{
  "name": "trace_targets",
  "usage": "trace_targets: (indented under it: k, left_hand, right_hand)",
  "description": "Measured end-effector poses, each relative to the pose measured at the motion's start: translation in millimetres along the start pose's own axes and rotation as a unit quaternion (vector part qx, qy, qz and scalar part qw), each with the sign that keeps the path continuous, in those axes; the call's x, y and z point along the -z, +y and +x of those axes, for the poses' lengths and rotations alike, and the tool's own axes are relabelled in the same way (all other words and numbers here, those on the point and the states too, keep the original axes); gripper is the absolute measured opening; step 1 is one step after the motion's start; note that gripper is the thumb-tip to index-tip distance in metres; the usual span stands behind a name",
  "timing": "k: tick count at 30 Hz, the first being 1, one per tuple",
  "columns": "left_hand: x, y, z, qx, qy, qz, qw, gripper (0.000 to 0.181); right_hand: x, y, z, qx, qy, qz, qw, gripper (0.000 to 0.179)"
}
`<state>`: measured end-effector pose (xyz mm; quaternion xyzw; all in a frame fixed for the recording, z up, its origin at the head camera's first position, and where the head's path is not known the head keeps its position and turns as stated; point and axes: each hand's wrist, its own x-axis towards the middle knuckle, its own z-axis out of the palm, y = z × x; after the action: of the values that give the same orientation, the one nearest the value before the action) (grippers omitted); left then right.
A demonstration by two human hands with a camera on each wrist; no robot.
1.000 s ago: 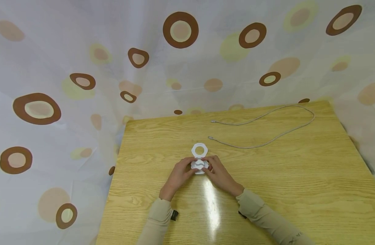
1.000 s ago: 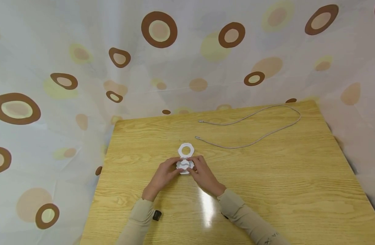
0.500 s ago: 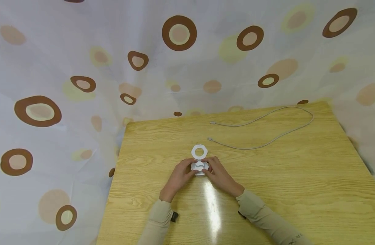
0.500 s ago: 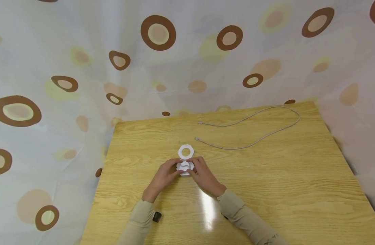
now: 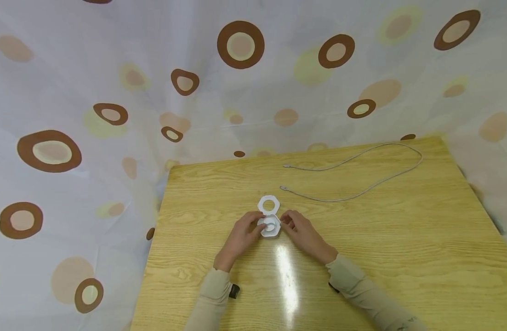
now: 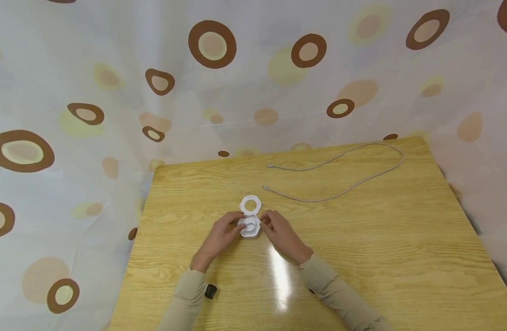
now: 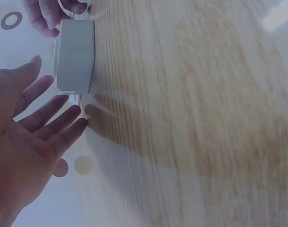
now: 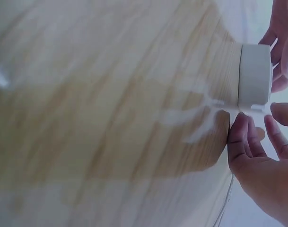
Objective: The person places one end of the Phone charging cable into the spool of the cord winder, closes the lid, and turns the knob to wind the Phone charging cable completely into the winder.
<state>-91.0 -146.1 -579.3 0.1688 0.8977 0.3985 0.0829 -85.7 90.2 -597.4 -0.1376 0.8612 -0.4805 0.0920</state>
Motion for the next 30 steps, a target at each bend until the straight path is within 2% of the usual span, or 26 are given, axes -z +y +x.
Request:
trace_targets:
  k: [3,8,15,30]
  left_hand:
    - [2.5,2.6,3.6,-0.001,0.0,0.004,1.0,0.03]
    - [8.9,9.6,13.1,-0.008,-0.018,0.019,0.9996,0.026]
    - [14.8,12.5,26.9,-0.033,-0.023,0.049,0.998,0.022]
    - [25.9,17.0,61.2,-0.003,-0.054,0.113,0.9921,0.024]
  right_hand:
    - [4,3,1.1,-0.007,0.005,-0.008,0.9999,0.016]
    - [8,4,1.8,-0.006,0.008,-0.014,0.9998,0.014]
    - [12,3,1.6,-0.01,0.004,-0.04,0.9992,0.013]
    - [28,9,10.4,-0.031,0.029,-0.087,0.9953,0.018]
